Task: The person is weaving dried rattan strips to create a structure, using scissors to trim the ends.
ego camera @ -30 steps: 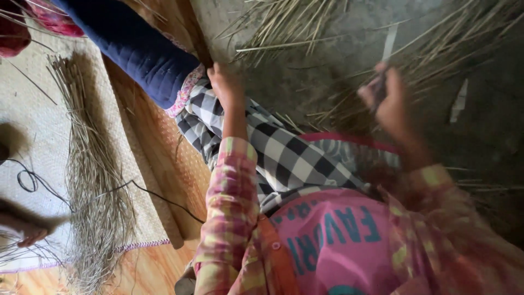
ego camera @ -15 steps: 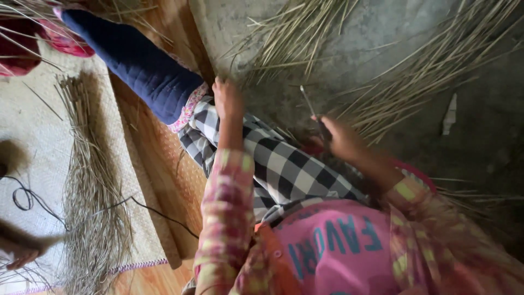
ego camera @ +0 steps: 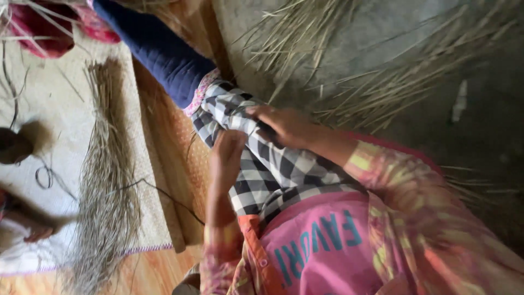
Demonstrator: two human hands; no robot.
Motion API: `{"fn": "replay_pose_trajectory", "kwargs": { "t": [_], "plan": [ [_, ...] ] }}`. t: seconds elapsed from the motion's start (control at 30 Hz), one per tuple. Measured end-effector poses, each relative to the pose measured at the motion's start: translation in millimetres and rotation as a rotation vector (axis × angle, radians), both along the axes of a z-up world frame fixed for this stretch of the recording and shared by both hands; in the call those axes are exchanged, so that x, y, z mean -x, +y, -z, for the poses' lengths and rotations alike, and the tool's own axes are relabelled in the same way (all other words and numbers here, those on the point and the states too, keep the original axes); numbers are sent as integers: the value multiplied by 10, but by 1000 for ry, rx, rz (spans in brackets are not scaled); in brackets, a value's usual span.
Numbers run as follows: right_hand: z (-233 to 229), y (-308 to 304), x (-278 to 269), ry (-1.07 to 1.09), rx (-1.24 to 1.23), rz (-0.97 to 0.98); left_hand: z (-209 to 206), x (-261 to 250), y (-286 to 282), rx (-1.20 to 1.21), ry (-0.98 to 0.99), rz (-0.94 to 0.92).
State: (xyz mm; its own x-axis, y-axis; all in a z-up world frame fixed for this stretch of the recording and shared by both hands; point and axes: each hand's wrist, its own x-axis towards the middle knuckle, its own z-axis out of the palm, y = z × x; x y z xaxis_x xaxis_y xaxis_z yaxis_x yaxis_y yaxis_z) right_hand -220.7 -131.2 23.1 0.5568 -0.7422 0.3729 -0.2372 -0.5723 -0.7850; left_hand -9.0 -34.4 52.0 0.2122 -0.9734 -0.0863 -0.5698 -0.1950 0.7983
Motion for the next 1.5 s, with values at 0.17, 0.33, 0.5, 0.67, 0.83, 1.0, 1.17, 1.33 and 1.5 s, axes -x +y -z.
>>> {"fn": "replay_pose_trajectory", "kwargs": {
  "t": [0.17, 0.33, 0.5, 0.67, 0.83, 1.0, 1.17, 1.33, 1.5],
  "plan": [
    [392, -125, 210, 58, 107, 30, -1177, -891, 798, 446, 278, 104],
    [443, -73, 239, -79, -14, 119, -762, -1655, 1938, 679, 1360, -166],
    [-338, 530, -31, 19, 16, -290, -253, 67, 1077, 179, 1384, 163],
    [-394, 924, 49, 76, 300, -438, 359, 304, 507, 1, 1624, 1],
    [-780, 854, 497, 237, -457, -484, 50, -379, -59, 132, 1431, -670],
    [-564, 697, 802, 493, -546, -488, 635, -1232, -209, 382, 1191, -703],
    [-569, 509, 1034, 431, -827, -582, 456, -1194, -284, 368, 1133, -696],
    [-299, 315, 1223, 241, -696, -890, 447, -1196, -275, 356, 1071, -743],
    [-1045, 579, 1465, -211, -896, -718, 512, -1265, -255, 360, 1068, -773]
  ]
}}
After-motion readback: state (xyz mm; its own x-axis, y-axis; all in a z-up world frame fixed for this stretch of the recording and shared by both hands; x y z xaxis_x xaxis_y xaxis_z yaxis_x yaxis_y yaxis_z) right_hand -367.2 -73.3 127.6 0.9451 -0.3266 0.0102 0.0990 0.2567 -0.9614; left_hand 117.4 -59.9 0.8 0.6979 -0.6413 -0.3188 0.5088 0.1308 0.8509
